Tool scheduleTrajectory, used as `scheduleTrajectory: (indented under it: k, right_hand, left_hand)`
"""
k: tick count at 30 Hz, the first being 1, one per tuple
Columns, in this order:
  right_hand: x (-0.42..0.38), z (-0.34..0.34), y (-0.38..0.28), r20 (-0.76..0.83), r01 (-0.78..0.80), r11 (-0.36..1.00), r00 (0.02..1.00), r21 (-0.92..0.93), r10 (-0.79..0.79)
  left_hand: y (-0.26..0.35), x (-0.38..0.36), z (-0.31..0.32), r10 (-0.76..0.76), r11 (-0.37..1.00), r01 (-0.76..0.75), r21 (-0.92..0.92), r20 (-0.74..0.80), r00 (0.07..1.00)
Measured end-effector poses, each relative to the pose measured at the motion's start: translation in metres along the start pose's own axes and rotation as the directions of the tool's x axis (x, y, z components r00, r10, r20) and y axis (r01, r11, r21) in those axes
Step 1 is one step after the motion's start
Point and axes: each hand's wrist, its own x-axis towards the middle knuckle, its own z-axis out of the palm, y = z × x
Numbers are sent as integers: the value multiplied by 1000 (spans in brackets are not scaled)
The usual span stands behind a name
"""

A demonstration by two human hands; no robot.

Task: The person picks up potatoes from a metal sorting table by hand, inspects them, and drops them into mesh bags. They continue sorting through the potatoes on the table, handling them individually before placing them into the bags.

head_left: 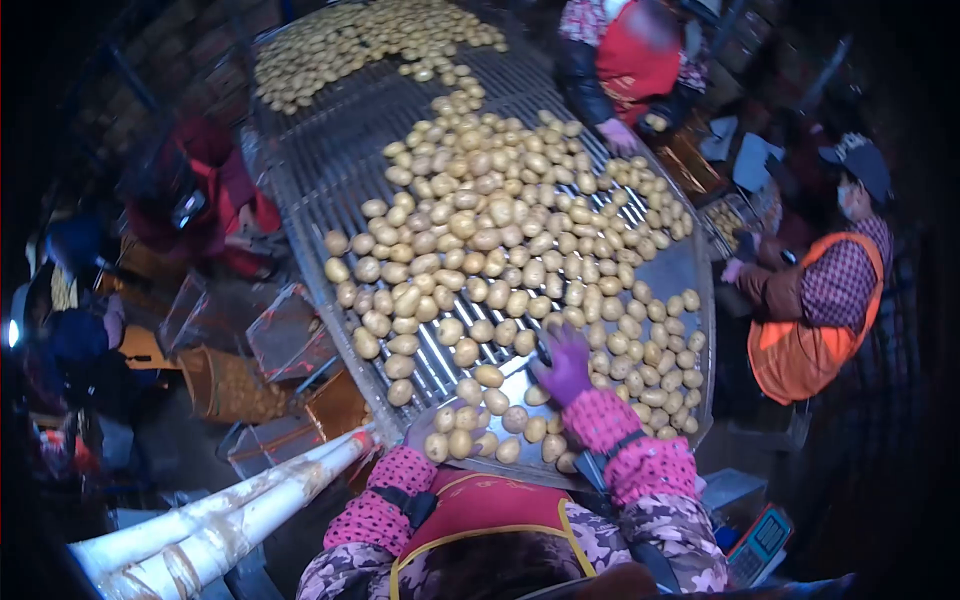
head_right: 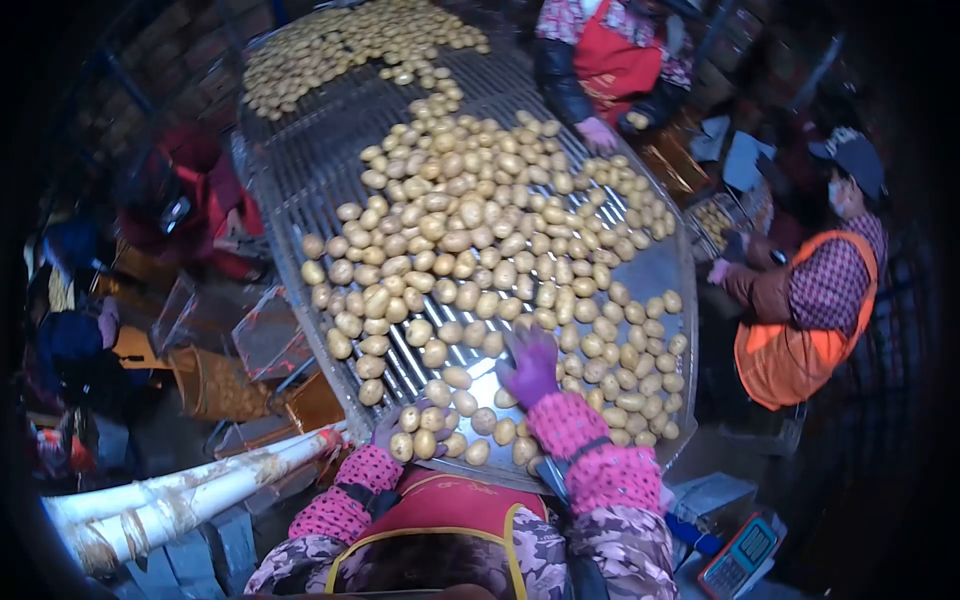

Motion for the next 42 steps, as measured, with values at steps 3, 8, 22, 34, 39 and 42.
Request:
scheduleTrajectory:
  k: [3,8,22,34,39,42]
  right_hand:
    - [1,17,42,173,-133,945,966,-298,190]
    - [-68,-4,77,136,-337,849,897,-407,421]
    - [-254,-29,1,-57,-526,813,846,-249,530]
    - [-217,11,-2,-216,-532,796,846,-288,487]
    - [-168,38,-86,143,84,996,986,5,-84]
    - [-152,43,-69,239,267,964,936,-5,-258]
  left_hand:
    - [-10,10,-23,-31,979,65,-196,169,985]
    - [-1,-4,23,-57,985,36,-168,-122,991]
    - [-12,10,-12,-66,972,91,-217,120,991]
    - [-11,-5,19,90,995,-89,36,-23,996]
    - [-13,-4,12,133,981,-120,-150,76,988]
    - [-15,-6,12,231,956,-215,199,-58,971]
